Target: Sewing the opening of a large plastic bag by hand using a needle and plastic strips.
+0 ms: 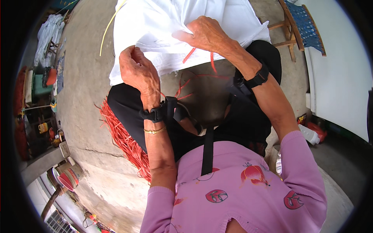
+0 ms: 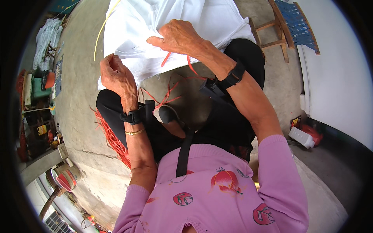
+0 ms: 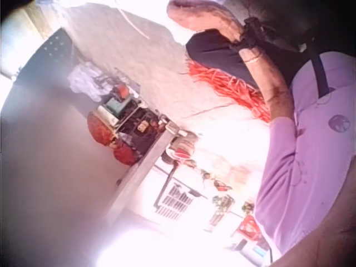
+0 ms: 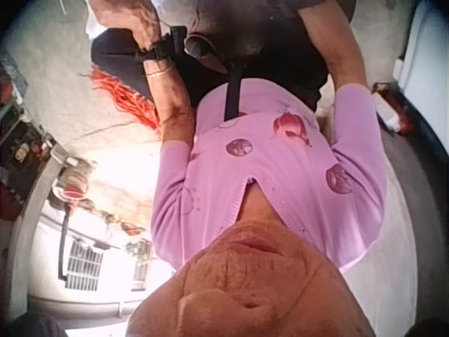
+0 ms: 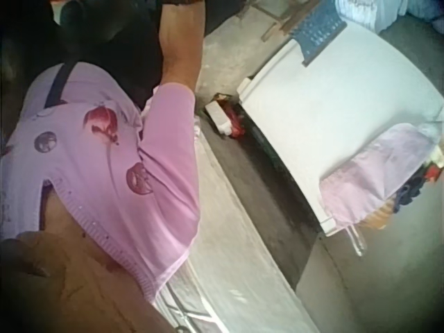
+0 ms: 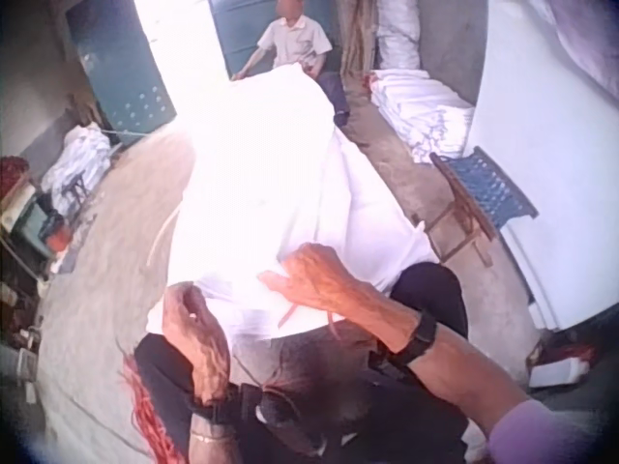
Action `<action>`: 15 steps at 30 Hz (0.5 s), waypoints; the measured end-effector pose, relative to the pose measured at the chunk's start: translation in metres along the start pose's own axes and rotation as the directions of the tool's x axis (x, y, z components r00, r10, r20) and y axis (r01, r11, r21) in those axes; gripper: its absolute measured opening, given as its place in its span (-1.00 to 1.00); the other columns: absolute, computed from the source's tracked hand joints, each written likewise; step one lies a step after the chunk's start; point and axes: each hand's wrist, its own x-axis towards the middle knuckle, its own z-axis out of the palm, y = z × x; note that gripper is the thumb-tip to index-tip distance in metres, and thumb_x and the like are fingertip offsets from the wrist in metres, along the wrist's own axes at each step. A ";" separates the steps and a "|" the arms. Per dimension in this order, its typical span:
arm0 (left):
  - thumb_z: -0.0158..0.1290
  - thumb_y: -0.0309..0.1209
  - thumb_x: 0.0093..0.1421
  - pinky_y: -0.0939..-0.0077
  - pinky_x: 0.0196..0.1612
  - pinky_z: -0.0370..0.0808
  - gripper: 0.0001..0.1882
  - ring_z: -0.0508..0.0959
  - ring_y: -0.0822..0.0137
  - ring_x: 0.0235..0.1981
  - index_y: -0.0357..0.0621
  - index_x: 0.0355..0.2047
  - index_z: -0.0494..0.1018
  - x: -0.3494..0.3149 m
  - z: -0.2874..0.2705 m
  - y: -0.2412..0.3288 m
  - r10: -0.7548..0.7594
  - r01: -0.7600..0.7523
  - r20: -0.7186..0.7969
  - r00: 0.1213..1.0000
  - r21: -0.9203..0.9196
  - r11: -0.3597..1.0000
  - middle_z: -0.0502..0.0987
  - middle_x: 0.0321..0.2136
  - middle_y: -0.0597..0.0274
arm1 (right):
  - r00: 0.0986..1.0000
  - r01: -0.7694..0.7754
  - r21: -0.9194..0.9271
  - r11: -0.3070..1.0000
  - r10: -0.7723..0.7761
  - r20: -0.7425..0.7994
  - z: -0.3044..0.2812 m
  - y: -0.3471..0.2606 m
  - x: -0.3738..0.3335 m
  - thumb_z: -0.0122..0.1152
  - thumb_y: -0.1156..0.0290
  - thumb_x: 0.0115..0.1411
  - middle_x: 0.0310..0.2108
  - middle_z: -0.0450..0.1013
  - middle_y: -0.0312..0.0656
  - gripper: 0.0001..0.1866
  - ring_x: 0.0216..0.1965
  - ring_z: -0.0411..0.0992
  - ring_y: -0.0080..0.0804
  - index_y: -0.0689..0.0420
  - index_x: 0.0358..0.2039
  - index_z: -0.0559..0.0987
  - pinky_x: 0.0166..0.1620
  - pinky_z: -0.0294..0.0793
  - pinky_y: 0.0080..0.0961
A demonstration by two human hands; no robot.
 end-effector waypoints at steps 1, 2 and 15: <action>0.07 -0.54 0.04 0.41 -0.48 0.42 -0.96 0.50 0.20 -0.55 -0.24 -0.47 0.45 -0.002 0.001 0.005 -0.022 0.022 0.010 1.000 0.008 1.000 0.49 -0.56 0.09 | 1.000 0.002 0.000 1.000 -0.002 0.006 -0.001 0.000 0.000 0.06 -0.09 0.06 -0.86 0.22 0.06 -0.33 -0.78 0.23 -0.11 0.32 -0.83 0.37 -0.58 0.29 -0.25; 0.06 -0.55 0.04 0.41 -0.47 0.42 -0.96 0.50 0.20 -0.55 -0.25 -0.46 0.45 -0.002 0.003 0.011 0.062 -0.062 -0.002 0.998 -0.053 0.997 0.49 -0.56 0.09 | 0.998 0.021 -0.030 0.999 -0.019 0.062 0.000 0.000 0.000 0.03 -0.12 0.08 -0.86 0.21 -0.01 -0.31 -0.77 0.22 -0.21 0.31 -0.83 0.36 -0.58 0.28 -0.28; 0.15 -0.43 -0.02 0.47 -0.47 0.35 -0.64 0.37 0.35 -0.53 -0.27 -0.20 0.37 -0.022 0.000 0.050 -0.016 0.101 0.315 0.949 -0.256 0.961 0.46 -0.38 0.11 | 0.949 -0.310 0.546 0.778 0.284 0.135 0.009 0.013 0.011 0.12 -0.08 0.02 -0.76 0.21 -0.37 -0.45 -0.68 0.13 -0.61 0.24 -0.70 0.48 -0.59 0.15 -0.51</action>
